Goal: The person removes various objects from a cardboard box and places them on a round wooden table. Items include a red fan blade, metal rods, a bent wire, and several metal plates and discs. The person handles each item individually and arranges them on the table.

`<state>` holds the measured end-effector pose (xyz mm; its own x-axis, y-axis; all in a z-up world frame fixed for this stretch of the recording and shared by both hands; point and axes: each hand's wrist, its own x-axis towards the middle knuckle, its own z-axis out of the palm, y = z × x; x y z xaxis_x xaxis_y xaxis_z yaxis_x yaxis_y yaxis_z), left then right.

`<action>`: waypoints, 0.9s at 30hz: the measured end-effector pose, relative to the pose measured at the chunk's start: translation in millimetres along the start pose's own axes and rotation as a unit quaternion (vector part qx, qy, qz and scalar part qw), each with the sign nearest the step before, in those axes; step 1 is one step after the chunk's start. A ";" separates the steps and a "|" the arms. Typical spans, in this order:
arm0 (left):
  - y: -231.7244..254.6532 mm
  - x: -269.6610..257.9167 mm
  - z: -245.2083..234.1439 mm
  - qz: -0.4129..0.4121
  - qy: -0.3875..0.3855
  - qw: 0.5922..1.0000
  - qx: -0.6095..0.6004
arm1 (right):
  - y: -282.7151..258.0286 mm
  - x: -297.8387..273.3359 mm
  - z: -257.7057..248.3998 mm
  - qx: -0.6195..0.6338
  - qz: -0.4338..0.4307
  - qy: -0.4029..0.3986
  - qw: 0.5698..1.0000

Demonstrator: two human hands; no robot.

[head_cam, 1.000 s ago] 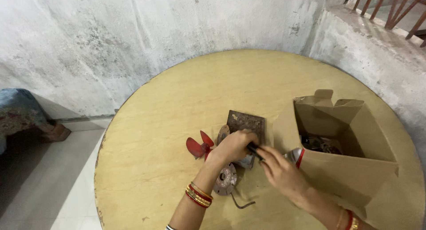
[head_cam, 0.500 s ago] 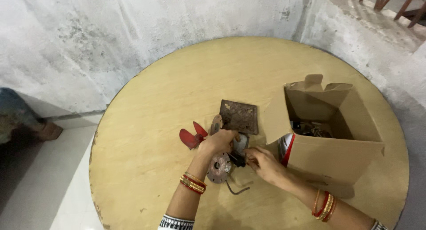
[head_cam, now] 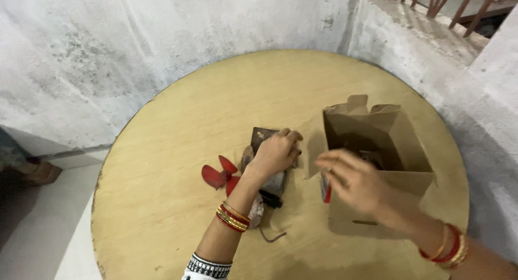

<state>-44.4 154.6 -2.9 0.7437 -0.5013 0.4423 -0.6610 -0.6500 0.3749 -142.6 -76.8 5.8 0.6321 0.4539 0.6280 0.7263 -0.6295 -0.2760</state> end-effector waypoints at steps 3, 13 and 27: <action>23.7 23.2 4.9 0.040 0.075 0.996 0.001 | 28.1 15.4 -36.9 -0.058 0.002 0.024 0.998; 53.2 100.9 72.8 0.059 -0.005 0.998 0.032 | 139.4 34.2 -45.8 -0.136 0.172 -0.256 0.941; 30.4 137.4 181.3 -0.041 -0.355 0.917 0.179 | 210.7 1.0 27.4 -0.116 0.119 -0.541 0.824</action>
<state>55.8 -37.6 -78.4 0.7510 -0.6049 -0.2647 -0.6192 -0.7844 0.0359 18.5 -191.7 -71.6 0.7114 0.5178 -0.4752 0.5553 -0.8285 -0.0714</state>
